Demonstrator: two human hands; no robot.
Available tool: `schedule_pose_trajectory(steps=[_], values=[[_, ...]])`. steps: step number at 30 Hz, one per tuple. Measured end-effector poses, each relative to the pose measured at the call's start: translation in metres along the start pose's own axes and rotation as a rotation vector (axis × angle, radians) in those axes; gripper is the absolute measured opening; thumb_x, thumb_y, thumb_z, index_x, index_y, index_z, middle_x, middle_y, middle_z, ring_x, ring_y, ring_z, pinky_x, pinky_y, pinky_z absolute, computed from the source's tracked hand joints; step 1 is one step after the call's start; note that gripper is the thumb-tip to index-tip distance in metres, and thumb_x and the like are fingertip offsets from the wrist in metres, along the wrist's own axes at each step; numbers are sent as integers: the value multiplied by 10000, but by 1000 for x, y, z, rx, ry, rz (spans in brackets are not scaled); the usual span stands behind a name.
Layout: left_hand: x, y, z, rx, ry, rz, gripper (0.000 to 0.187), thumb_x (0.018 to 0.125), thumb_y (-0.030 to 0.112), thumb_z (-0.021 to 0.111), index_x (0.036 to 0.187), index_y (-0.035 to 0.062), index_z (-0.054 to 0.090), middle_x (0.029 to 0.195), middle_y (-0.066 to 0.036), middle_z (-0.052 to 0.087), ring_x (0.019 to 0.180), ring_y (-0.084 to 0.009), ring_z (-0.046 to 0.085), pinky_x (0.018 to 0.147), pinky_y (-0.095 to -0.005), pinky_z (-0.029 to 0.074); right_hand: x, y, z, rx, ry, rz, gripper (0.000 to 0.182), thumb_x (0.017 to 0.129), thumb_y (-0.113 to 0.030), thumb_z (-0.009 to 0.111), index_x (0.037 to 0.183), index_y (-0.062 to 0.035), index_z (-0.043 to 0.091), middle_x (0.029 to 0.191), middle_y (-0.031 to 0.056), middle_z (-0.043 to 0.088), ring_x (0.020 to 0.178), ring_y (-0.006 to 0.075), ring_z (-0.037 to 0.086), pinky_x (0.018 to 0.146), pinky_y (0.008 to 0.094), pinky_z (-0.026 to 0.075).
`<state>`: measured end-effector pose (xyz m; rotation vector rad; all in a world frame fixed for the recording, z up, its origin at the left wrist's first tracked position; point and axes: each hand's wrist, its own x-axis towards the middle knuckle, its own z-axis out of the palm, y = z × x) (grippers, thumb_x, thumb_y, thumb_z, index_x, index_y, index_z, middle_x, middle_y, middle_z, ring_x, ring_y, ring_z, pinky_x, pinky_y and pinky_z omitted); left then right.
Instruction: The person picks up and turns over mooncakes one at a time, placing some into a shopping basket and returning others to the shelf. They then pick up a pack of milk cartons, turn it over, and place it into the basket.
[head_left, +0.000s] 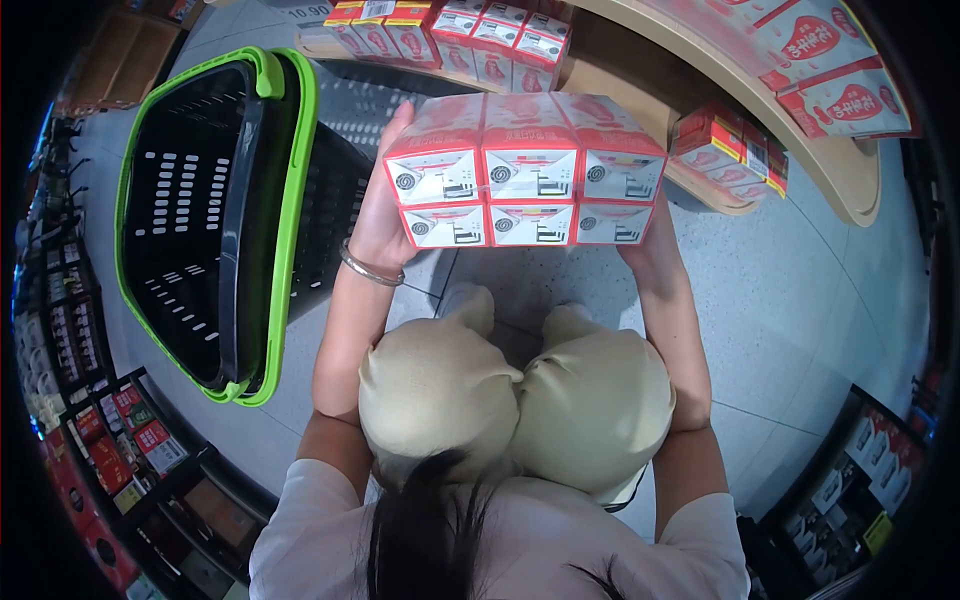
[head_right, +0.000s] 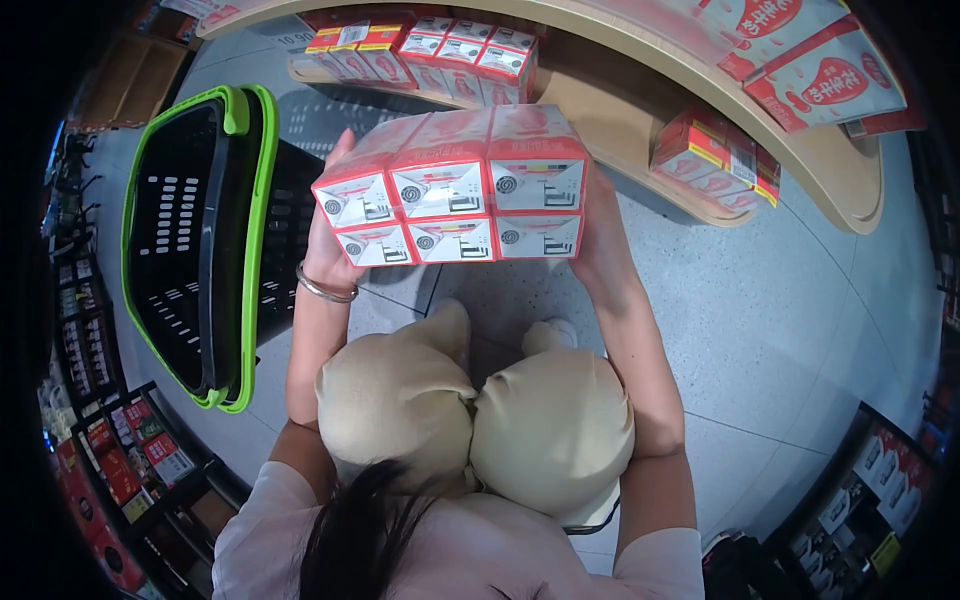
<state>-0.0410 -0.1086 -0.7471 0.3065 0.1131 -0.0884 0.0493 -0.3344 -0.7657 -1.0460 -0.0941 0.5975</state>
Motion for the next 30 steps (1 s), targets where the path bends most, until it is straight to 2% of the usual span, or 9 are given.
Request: schedule_pose_trajectory(steps=[1,11,13,14,16,19,24,29,30], values=[[1,0,2,58,77,-7,578,938,502,420,1259,25,486,1180,-145,597,1023,-225,624,865,-365,522,0,1,-1,-1,-11,-2,424,974,-362,425,1222,-32,526,1119,48,598,975,99,580,825,274,475],[1,0,2,63,83,25,586,946,499,403,1281,22,463,1210,-140,578,1040,-223,614,867,-356,521,1,1,-4,-101,1,-26,411,965,-325,440,1220,-14,525,1121,63,600,988,107,575,841,272,469],[2,0,-1,9,0,-5,450,968,362,430,1295,56,473,1200,-139,592,1062,-248,603,878,-388,519,0,1,-6,-107,-23,-44,397,961,-298,442,1216,-6,525,1126,64,599,990,102,571,846,273,466],[3,0,0,9,0,-6,450,968,362,430,1295,56,473,1200,-139,592,1062,-248,603,878,-388,519,0,1,-7,-107,-22,-44,397,961,-298,442,1216,-6,525,1126,64,599,990,102,571,846,273,466],[3,-2,5,65,95,22,579,945,499,400,1265,25,485,1181,-136,597,1018,-222,625,853,-349,527,-1,0,-8,-116,-66,-34,401,963,-288,433,1233,-2,514,1147,72,588,1014,102,559,865,269,456],[5,-1,9,109,218,-11,582,944,502,398,1271,28,479,1178,-138,600,1012,-220,628,849,-345,528,-1,-4,2,-137,-12,-82,416,968,-285,420,1260,2,491,1170,74,576,1040,107,547,882,262,446],[6,-3,15,176,242,12,627,937,538,378,1300,31,441,1216,-138,577,1033,-213,621,850,-340,531,1,-4,2,-118,-65,-173,446,975,-287,402,1311,5,435,1190,69,561,1062,114,540,900,263,439],[5,0,24,270,159,0,571,950,465,420,1307,18,421,1224,-157,567,1082,-216,594,891,-357,509,10,-2,-5,-47,-48,-175,474,992,-317,379,1348,-4,391,1173,74,564,1041,100,552,885,258,453],[5,-3,28,482,212,24,548,963,414,414,1346,28,346,1269,-155,519,1114,-212,574,879,-349,521,12,-3,-4,-62,-20,-165,457,996,-324,373,1321,-5,413,1150,74,570,1016,92,564,856,249,467]])
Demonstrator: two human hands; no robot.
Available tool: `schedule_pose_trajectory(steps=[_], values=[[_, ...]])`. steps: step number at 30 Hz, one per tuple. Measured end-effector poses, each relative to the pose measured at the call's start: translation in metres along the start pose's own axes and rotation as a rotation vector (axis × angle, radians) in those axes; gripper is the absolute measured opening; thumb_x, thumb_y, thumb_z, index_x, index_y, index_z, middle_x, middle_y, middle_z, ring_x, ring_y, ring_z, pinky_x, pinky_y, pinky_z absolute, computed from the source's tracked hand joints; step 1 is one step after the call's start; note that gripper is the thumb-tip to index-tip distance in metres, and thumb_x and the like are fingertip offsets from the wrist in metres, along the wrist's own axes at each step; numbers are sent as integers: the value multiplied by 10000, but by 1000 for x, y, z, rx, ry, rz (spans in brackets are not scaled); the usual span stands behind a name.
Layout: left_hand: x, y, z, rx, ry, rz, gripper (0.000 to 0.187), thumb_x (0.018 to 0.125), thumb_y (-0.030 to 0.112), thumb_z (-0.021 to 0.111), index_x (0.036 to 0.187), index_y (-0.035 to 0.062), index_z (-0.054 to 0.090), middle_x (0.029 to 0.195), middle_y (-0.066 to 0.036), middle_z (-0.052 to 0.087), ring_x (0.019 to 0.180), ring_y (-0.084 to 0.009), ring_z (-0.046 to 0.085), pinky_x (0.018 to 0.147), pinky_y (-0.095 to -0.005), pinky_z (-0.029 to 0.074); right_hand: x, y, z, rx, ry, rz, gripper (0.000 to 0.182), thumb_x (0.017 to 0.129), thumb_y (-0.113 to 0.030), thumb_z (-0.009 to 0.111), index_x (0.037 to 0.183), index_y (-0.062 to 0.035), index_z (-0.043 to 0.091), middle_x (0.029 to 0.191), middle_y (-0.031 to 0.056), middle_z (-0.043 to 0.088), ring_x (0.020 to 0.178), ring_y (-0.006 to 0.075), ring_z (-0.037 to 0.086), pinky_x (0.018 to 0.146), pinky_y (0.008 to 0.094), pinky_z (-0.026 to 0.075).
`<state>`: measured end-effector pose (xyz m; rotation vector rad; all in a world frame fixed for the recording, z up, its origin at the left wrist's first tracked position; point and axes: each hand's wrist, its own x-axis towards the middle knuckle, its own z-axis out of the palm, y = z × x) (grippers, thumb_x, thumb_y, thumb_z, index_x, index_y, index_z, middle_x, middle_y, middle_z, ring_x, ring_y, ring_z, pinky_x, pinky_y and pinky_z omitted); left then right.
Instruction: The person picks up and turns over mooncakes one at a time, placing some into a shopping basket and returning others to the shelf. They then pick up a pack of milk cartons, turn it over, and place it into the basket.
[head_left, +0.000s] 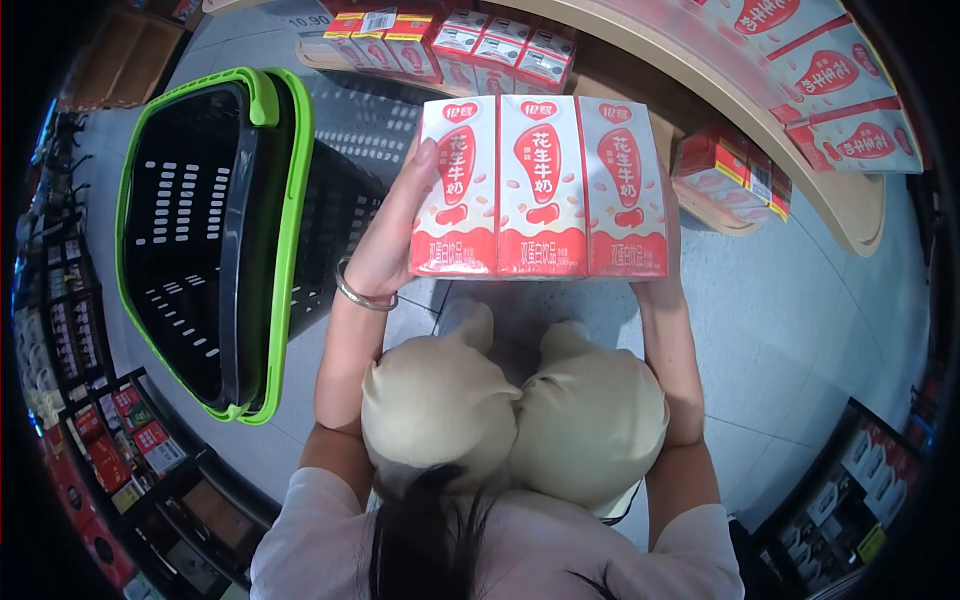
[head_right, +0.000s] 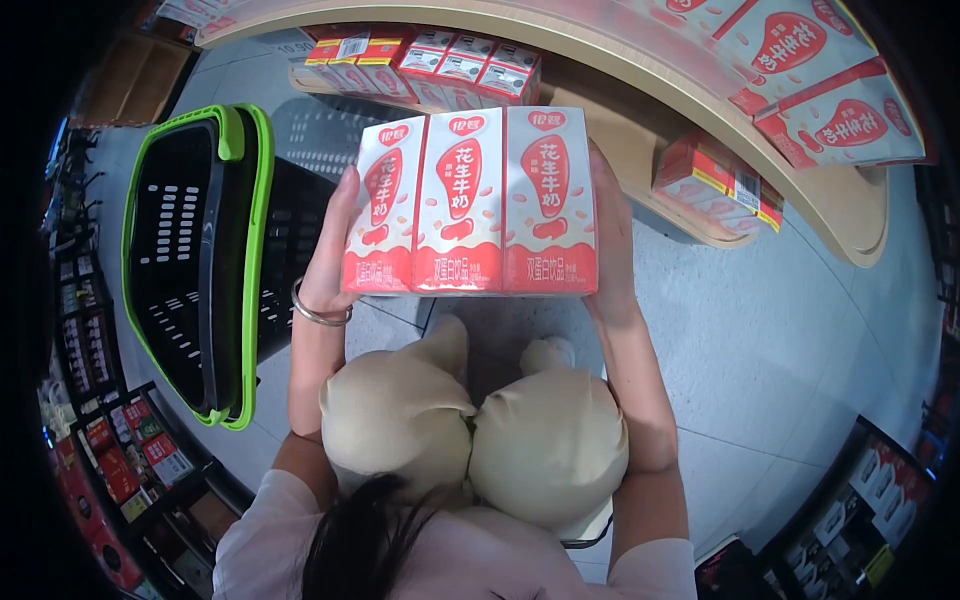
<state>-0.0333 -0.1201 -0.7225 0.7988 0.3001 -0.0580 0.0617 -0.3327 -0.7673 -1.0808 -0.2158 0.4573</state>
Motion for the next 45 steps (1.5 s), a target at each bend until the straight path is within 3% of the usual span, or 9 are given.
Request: schedule_pose_trajectory(steps=[1,2,7,12,20,29,39,41,45], values=[[1,-1,2,210,58,33,541,975,363,408,1385,37,271,1314,-153,471,1147,-208,554,868,-341,532,2,0,0,-17,27,11,444,999,-331,367,1294,-6,434,1127,75,576,991,84,576,827,240,481],[1,-1,-1,101,18,16,535,967,234,441,1406,47,198,1336,-154,429,1158,-201,541,878,-339,526,3,3,-3,-17,27,13,444,999,-331,367,1294,-6,434,1127,75,576,991,84,576,827,240,481],[4,-1,7,209,15,167,665,919,163,512,1446,51,124,1315,-150,445,1154,-194,528,897,-327,496,6,3,-3,43,95,148,391,1003,-365,357,1135,-29,506,975,37,611,831,64,614,742,222,508],[0,0,3,560,48,355,943,802,36,636,1475,54,-23,1342,-150,424,1178,-195,484,976,-324,401,10,10,-24,76,4,189,556,956,-529,340,1237,-61,445,1139,58,589,944,116,631,758,264,550],[-5,0,-7,1045,-90,520,1219,598,233,861,1470,32,34,1378,-149,387,1243,-243,432,1038,-371,338,-2,13,-24,-151,-21,-37,827,836,-725,368,1315,-52,410,1299,57,483,1206,182,449,1002,365,368],[-13,2,-2,1058,-58,519,1189,552,185,897,1457,45,138,1412,-117,322,1267,-220,405,1040,-371,354,-13,8,-37,-319,10,-150,1005,714,-821,404,1354,-48,358,1342,44,437,1244,186,417,1025,383,357],[-26,5,8,1025,-30,541,1071,555,148,890,1411,15,260,1375,-105,372,1228,-199,446,1019,-359,387,-14,-2,-23,-409,-22,-228,1064,691,-844,375,1400,-56,282,1387,51,382,1279,187,373,1048,392,326],[-26,3,6,1030,4,591,1116,502,154,909,1398,-1,262,1296,-126,460,1163,-203,510,969,-350,450,-13,-3,-15,-472,85,-343,1086,734,-852,304,1296,72,407,1176,123,556,1086,177,512,917,324,398],[-29,4,10,1055,10,628,1111,501,144,908,1394,-12,267,1292,-129,462,1160,-202,512,967,-351,449,-14,-4,-16,-428,82,-349,1083,731,-849,321,1298,71,403,1182,117,553,1095,176,507,927,320,390]])
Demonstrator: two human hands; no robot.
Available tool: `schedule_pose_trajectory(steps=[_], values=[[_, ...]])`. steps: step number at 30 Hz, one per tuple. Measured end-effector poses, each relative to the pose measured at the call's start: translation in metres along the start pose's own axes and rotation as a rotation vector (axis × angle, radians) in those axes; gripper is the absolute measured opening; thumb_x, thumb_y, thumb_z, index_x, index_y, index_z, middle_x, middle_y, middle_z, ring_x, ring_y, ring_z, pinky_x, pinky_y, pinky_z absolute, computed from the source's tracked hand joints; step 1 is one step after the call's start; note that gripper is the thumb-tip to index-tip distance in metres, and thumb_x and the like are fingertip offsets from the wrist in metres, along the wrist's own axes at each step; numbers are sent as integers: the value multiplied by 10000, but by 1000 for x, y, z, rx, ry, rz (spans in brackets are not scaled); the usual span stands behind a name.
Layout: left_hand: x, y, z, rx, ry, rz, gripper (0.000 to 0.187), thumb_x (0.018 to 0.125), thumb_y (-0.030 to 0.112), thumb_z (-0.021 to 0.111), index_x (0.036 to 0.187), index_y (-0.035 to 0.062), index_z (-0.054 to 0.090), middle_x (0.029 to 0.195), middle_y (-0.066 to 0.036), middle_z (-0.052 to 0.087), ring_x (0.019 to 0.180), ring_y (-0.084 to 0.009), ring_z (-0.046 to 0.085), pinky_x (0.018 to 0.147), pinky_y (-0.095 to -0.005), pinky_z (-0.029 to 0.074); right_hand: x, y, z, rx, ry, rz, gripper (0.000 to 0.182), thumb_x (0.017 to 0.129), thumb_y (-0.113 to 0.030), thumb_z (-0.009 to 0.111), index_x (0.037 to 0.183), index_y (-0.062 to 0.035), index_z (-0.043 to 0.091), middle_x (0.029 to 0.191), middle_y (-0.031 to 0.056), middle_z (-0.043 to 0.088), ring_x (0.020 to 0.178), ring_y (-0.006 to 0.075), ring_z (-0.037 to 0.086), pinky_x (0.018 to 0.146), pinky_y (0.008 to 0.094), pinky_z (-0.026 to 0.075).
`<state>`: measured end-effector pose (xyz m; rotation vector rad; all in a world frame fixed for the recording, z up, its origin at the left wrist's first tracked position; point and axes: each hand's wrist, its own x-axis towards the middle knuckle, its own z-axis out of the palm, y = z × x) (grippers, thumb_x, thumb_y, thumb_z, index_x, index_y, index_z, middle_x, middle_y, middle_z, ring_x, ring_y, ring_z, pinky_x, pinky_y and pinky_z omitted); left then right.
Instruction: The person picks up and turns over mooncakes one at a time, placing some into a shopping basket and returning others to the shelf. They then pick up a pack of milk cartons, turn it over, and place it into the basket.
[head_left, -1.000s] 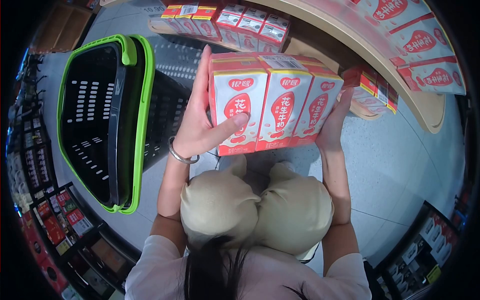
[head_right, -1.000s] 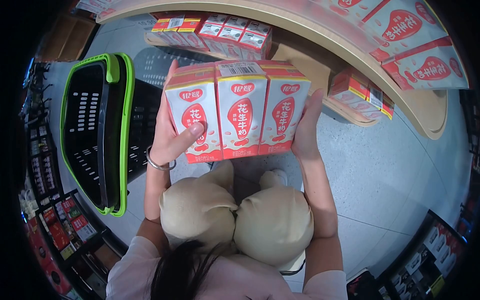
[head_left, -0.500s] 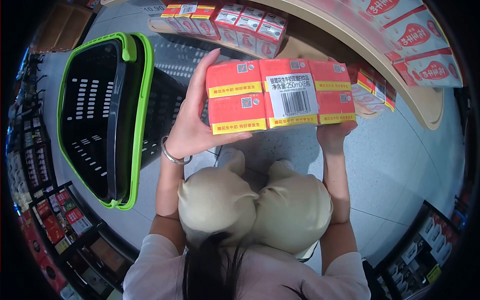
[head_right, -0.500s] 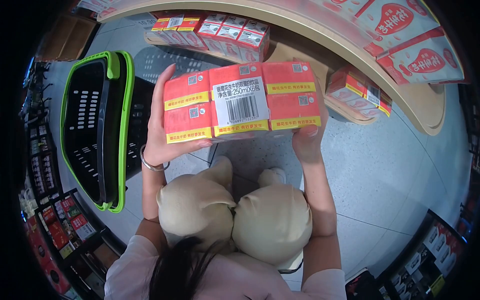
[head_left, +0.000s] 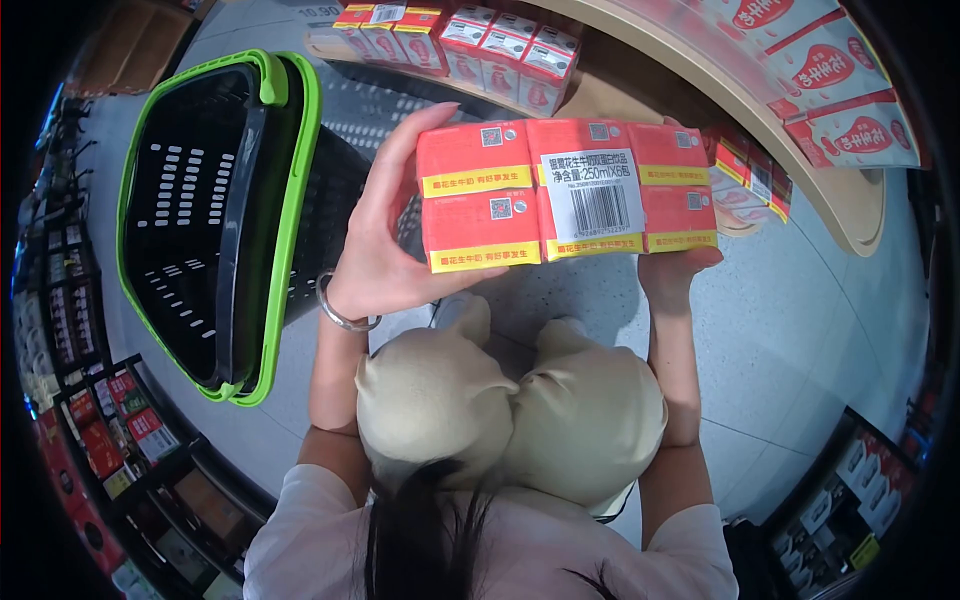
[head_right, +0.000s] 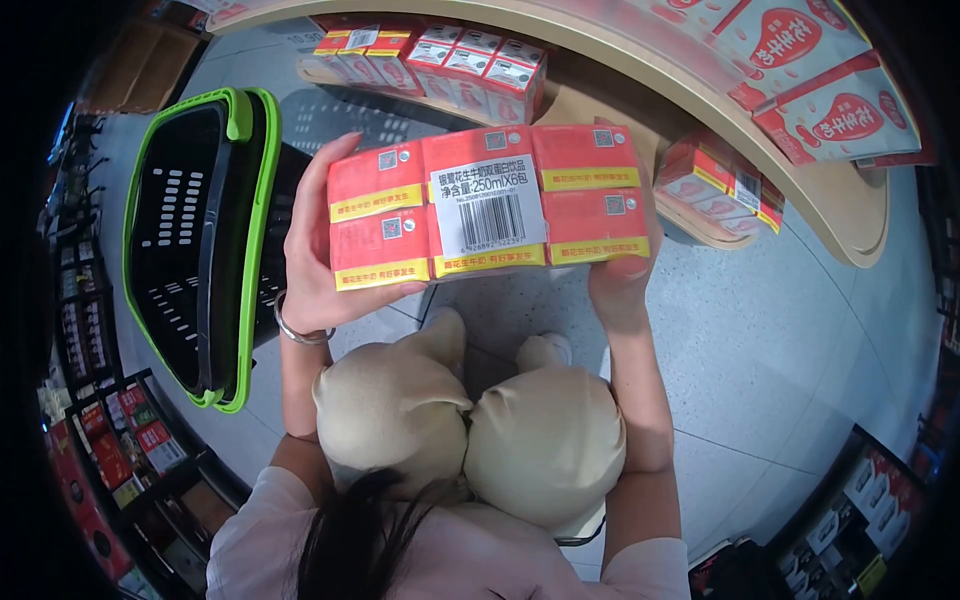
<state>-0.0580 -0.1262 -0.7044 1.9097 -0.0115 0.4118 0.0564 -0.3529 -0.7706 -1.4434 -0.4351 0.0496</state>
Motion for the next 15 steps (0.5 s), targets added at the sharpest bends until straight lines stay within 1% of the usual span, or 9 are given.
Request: schedule_pose_trajectory(steps=[3,5,6,8,9,11,15], values=[[-1,3,-1,0,-7,-13,1104,500,139,906,1390,-20,272,1288,-132,464,1161,-201,511,966,-349,448,-1,0,-1,40,-24,1,1065,735,-837,343,1301,64,395,1190,101,542,1110,161,492,936,313,386],[-1,6,-1,13,-25,0,1100,505,136,905,1390,-22,272,1275,-137,476,1160,-200,512,964,-347,447,-1,-1,2,179,-8,-9,1059,727,-836,368,1303,53,386,1193,88,533,1117,146,483,936,312,394],[-1,8,-2,16,-17,3,1100,505,136,905,1390,-22,272,1275,-137,476,1160,-200,512,964,-347,447,0,-3,2,181,-16,-13,1059,727,-836,368,1303,53,386,1193,88,533,1117,146,483,936,312,394],[0,11,-1,12,-41,12,1085,515,135,901,1388,-22,275,1265,-137,488,1159,-198,514,964,-345,445,1,-10,-3,131,-98,102,1203,617,-913,351,1432,-38,220,1450,123,309,1329,239,331,1096,400,273],[-1,11,-1,14,-36,12,1085,515,135,901,1388,-22,275,1265,-137,488,1159,-198,514,964,-345,445,1,-12,-2,133,-102,101,1203,617,-913,351,1432,-38,220,1450,123,309,1329,239,331,1096,400,273],[-3,11,-1,-82,-47,-16,986,572,138,874,1382,11,326,1352,-119,416,1194,-194,489,995,-345,408,1,-14,-1,179,-105,74,1168,650,-892,368,1435,-42,211,1454,118,303,1337,245,319,1108,402,258],[-5,9,-2,-73,-71,26,997,583,133,867,1398,22,304,1357,-116,410,1204,-213,483,1012,-347,391,0,-9,-3,226,-156,61,1159,666,-881,371,1449,-51,162,1457,110,301,1346,255,305,1114,421,250]])
